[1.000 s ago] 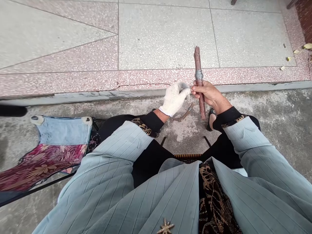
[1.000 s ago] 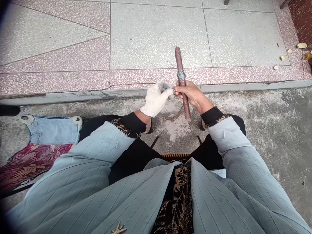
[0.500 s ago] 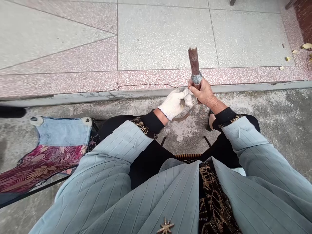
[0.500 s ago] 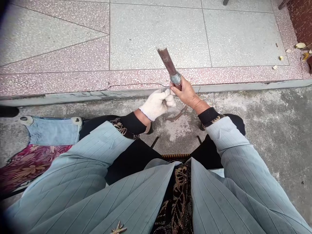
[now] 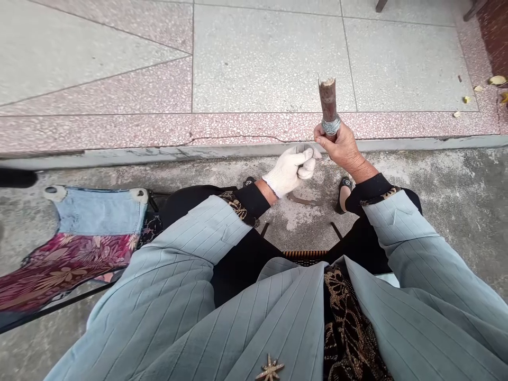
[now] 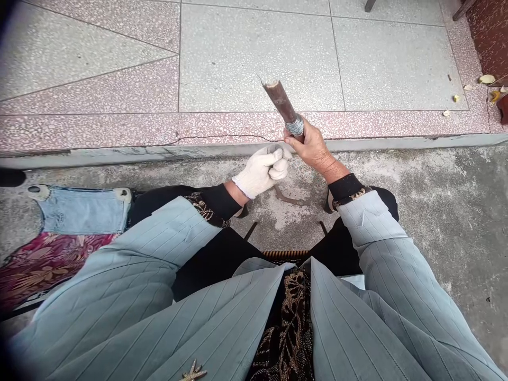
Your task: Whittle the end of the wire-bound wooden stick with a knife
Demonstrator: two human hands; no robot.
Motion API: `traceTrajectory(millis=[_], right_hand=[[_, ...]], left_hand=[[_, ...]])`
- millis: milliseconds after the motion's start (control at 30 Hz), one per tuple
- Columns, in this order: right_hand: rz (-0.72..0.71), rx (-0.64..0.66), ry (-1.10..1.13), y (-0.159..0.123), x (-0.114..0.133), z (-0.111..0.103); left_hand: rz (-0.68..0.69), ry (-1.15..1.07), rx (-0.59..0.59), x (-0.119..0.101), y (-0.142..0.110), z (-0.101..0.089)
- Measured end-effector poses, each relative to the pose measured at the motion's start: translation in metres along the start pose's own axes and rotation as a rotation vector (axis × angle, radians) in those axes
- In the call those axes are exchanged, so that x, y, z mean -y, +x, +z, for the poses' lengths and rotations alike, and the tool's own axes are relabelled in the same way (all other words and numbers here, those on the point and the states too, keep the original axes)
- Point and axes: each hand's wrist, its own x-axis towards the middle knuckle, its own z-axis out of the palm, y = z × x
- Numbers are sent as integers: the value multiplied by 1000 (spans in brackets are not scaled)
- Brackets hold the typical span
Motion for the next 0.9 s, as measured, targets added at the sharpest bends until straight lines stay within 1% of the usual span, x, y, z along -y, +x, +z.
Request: traceTrajectory(millis=[67,100,200,267,333,467,633,767,900], right_hand=[[5,-6,-6,2,-2,-1],[-4,-12,-19,2,-3,-2],[-63,-49,-89,4,-8,-1],[-91,-67,-127,5,-11,0],[-103,-72,-154,6,-14,1],[-150,-94,-251,9,-18,3],[-187,-119,-329,9,-21,4],[-153,-109,-261,7,-23,5],[-68,-77,-84,7,-21,6]], left_hand=[[55,92,-47,-3,2,-2],[94,150,-93,-5,3,-2],[223,348,-274,-9,6,0],[257,498,-358,-11,8,1],[260,636,-402,-14,8,1],[266,782,-425,-16,11,-2],[263,777,-426,-14,20,-9],[242,800,-432,-17,23,-10],[265,923,-395,-22,21,-9]])
